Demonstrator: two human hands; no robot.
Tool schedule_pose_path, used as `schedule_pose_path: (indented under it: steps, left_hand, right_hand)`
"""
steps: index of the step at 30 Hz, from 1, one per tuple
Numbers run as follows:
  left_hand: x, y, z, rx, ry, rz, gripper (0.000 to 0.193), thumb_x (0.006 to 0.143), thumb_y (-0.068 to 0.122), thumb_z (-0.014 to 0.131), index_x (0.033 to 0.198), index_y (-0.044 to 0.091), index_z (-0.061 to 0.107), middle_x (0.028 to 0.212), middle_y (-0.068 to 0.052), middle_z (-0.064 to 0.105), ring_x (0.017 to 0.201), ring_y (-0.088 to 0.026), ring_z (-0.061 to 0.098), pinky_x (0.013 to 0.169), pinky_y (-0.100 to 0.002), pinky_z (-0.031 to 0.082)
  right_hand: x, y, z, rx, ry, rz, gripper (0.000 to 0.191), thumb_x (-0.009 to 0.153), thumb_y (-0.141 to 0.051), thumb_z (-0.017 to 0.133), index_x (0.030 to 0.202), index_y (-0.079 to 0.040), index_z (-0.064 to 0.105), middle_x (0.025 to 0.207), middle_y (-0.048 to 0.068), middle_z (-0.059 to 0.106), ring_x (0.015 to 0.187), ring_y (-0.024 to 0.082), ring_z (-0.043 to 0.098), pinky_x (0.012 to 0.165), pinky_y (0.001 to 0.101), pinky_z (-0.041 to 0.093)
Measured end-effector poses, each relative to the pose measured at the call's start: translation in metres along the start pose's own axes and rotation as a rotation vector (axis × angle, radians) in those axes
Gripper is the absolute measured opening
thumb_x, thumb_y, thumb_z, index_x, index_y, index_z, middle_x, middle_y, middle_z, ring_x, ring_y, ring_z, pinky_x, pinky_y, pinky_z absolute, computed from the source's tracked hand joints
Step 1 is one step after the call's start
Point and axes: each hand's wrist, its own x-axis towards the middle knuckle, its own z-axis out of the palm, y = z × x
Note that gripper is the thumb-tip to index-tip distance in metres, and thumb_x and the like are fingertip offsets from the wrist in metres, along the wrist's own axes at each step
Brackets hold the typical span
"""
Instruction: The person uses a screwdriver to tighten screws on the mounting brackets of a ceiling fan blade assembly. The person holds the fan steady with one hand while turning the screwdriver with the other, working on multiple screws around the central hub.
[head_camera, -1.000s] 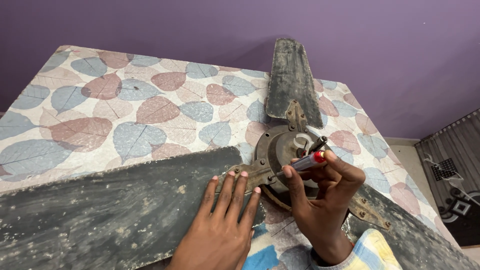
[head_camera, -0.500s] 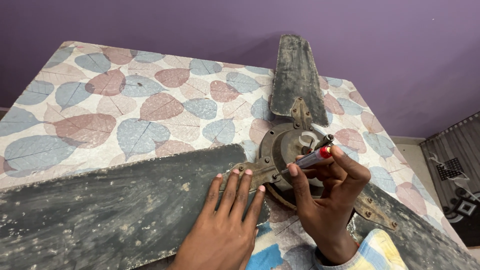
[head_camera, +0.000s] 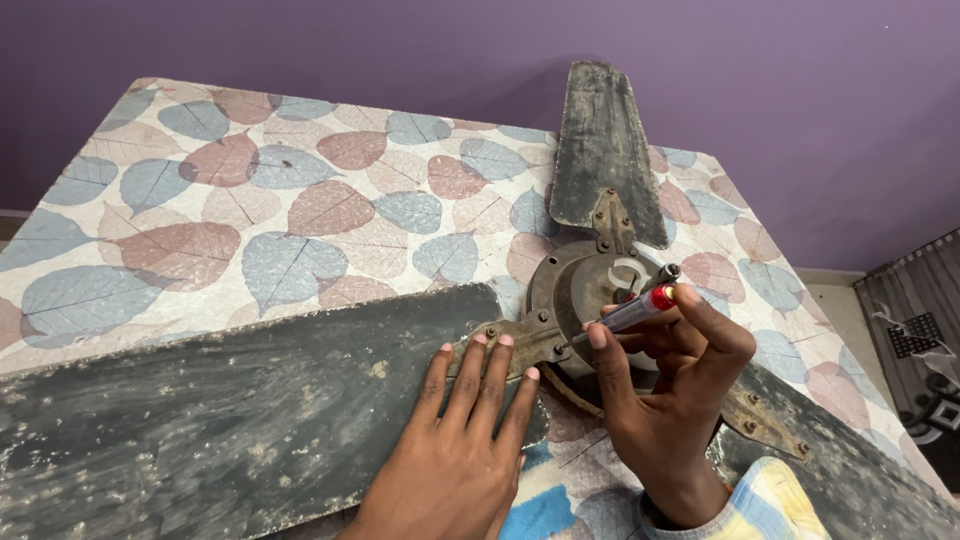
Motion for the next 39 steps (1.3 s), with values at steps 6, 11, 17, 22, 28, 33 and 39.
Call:
schedule_pose_path:
  steps: [6,11,17,22,28,33,39]
  left_hand:
    - [0.0013,0.001,-0.0025,-0.001,0.012,-0.006,0.062,0.095,0.03,0.045,0.142,-0.01,0.046,0.147,-0.044,0.038,0.14,-0.058,0.033,0.114,-0.07,0.016]
    - [0.0016,0.0008,-0.0042,-0.003,-0.004,0.004,0.064,0.093,0.03,0.047,0.142,-0.011,0.046,0.147,-0.045,0.037,0.139,-0.059,0.033,0.113,-0.071,0.016]
    - [0.0021,0.0004,-0.0048,-0.015,-0.001,0.01,0.064,0.091,0.029,0.049,0.141,-0.011,0.046,0.146,-0.046,0.038,0.138,-0.06,0.033,0.112,-0.072,0.016]
    - [0.0019,0.001,-0.0054,-0.014,0.002,0.009,0.064,0.092,0.03,0.049,0.141,-0.011,0.047,0.146,-0.046,0.038,0.139,-0.06,0.033,0.113,-0.072,0.017]
    - [0.0027,0.0011,-0.0057,-0.019,0.001,0.004,0.064,0.092,0.03,0.05,0.141,-0.011,0.047,0.146,-0.045,0.038,0.139,-0.06,0.033,0.112,-0.072,0.017]
    - [0.0027,0.0007,-0.0057,-0.01,-0.006,0.007,0.064,0.092,0.03,0.05,0.14,-0.011,0.047,0.145,-0.045,0.038,0.139,-0.06,0.033,0.112,-0.072,0.017]
    - [0.0016,-0.0002,-0.0068,0.013,-0.013,0.018,0.063,0.091,0.029,0.05,0.141,-0.01,0.048,0.145,-0.045,0.04,0.138,-0.06,0.034,0.113,-0.071,0.018]
  right_hand:
    - [0.0,-0.0016,0.0,-0.006,0.0,0.012,0.064,0.099,0.002,0.071,0.147,-0.007,0.028,0.114,0.016,0.06,0.097,0.019,0.073,0.074,0.025,0.065]
    - [-0.0001,-0.0027,0.0,0.002,-0.005,0.016,0.065,0.1,0.002,0.07,0.147,-0.008,0.028,0.112,0.016,0.061,0.098,0.019,0.073,0.075,0.0247,0.064]
    - [-0.0005,-0.0037,0.0002,0.007,-0.008,0.02,0.064,0.1,0.002,0.07,0.148,-0.008,0.028,0.112,0.015,0.063,0.1,0.019,0.073,0.076,0.0246,0.064]
    - [0.0002,-0.0042,0.0003,-0.007,-0.003,-0.005,0.063,0.1,0.002,0.07,0.147,-0.008,0.028,0.115,0.018,0.061,0.104,0.021,0.073,0.078,0.0258,0.066]
    - [0.0015,-0.0047,-0.0012,0.011,-0.017,0.008,0.062,0.102,0.001,0.068,0.148,-0.009,0.027,0.115,0.017,0.063,0.106,0.021,0.074,0.08,0.0262,0.066]
    - [0.0012,-0.0059,-0.0017,0.036,-0.014,0.056,0.059,0.104,0.0,0.066,0.148,-0.009,0.027,0.115,0.018,0.067,0.1,0.019,0.075,0.077,0.0257,0.065]
    - [0.0014,-0.0067,-0.0009,0.025,-0.006,0.036,0.058,0.105,0.0,0.065,0.148,-0.01,0.027,0.116,0.019,0.065,0.1,0.02,0.074,0.078,0.0264,0.065]
